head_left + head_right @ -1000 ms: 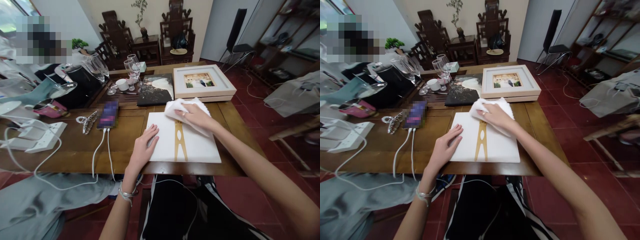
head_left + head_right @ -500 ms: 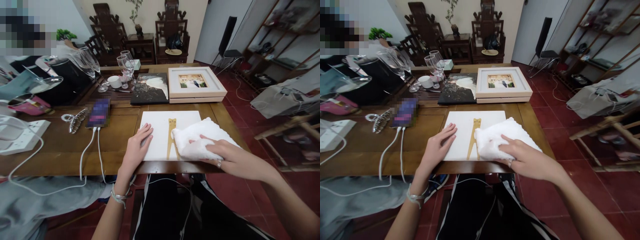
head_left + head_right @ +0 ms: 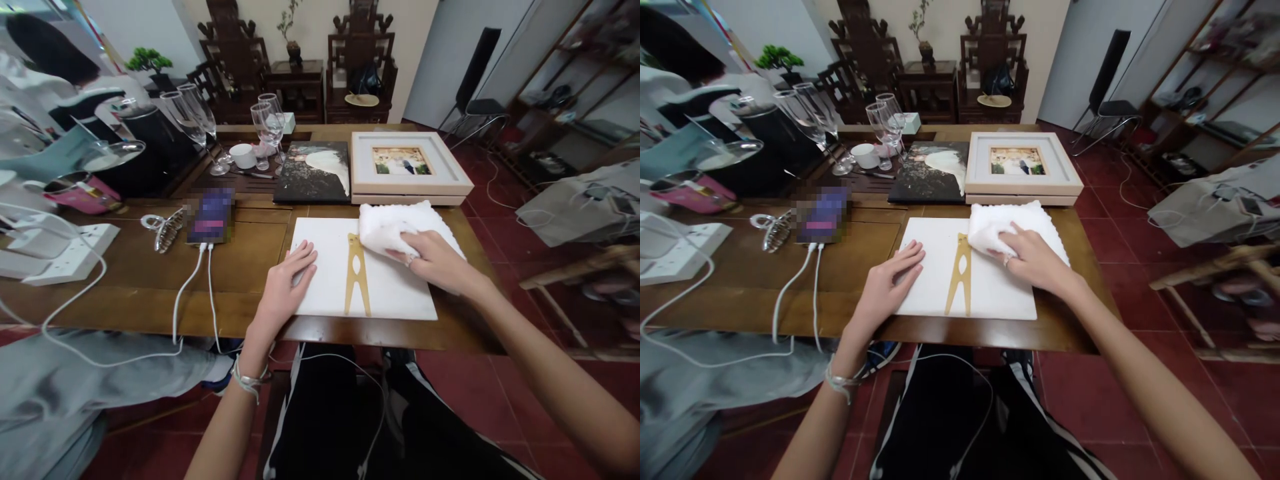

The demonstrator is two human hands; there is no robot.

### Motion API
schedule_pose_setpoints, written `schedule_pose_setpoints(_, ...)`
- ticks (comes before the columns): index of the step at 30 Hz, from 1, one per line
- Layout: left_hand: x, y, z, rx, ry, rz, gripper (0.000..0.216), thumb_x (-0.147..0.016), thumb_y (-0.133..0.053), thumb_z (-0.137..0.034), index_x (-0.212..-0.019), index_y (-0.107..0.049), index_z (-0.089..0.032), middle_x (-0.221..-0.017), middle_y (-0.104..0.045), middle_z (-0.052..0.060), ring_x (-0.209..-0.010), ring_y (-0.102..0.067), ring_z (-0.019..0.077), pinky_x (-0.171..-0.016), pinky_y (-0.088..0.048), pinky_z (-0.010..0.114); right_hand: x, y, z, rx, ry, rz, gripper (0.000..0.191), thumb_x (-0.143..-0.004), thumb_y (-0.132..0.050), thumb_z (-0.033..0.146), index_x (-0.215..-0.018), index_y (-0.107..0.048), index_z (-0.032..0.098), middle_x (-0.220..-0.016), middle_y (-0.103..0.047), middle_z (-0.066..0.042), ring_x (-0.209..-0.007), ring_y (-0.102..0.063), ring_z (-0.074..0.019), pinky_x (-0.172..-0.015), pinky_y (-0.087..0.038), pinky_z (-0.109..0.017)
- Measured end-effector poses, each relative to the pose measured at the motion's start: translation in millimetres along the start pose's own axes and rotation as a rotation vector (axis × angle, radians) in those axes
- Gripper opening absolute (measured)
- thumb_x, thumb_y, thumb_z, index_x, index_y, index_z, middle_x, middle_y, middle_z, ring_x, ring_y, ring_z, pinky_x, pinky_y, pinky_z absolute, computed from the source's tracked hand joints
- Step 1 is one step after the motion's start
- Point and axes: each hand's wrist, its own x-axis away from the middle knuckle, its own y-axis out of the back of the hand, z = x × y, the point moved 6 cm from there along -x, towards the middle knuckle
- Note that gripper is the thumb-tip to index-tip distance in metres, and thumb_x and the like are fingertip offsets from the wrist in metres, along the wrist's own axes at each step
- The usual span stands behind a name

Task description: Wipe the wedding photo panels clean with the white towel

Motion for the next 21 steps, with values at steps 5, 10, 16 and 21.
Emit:
schedule_pose_setpoints(5,0,1,0,0.004,0.008,-0.010,0.032,-0.091,-0.054,-0.028,-0.116,-0.068,-0.014,-0.129,-0.062,0.011,-0.129,-0.052,0.0243,-0.114,-0.036,0.048,63,0,34,0.033,0.020,0.279,0.019,-0.085,-0.042,0.022,-0.084,-0.061,0.022,-0.095,-0.066,-0.008,-0.105,-0.059,-0.0298,-0.080,-0.046,-0.037)
schedule_pose_setpoints(10,0,-1,0,-0.004,-0.009,0.010,0.032,-0.092,-0.051,-0.025,-0.117,-0.067,-0.013,-0.132,-0.060,0.012,-0.131,-0.049,0.0233,-0.115,-0.034,0.049,83,4,44,-0.008,0.037,0.388,0.029,-0.076,-0.044,0.017,-0.095,-0.064,0.025,-0.114,-0.066,-0.008,-0.109,-0.059,-0.0292,-0.082,-0.047,-0.038)
schedule_pose_setpoints(16,0,0,-1,-0.004,-0.025,0.034,0.031,-0.092,-0.052,-0.024,-0.119,-0.066,-0.018,-0.133,-0.059,0.009,-0.132,-0.049,0.0221,-0.115,-0.035,0.051,10,2,16,-0.013,0.030,0.180,0.014,-0.083,-0.044,0.025,-0.070,-0.048,0.023,-0.070,-0.057,-0.003,-0.070,-0.055,-0.0213,-0.067,-0.042,-0.033)
schedule_pose_setpoints(21,0,0,-2,-0.010,-0.006,0.017,0.032,-0.092,-0.052,-0.025,-0.119,-0.066,-0.015,-0.133,-0.059,0.011,-0.131,-0.049,0.0226,-0.115,-0.034,0.049,-22,-11,14,-0.009,0.026,-0.046,0.016,-0.086,-0.042,0.022,-0.078,-0.055,0.020,-0.083,-0.064,-0.005,-0.081,-0.059,-0.0231,-0.080,-0.045,-0.039)
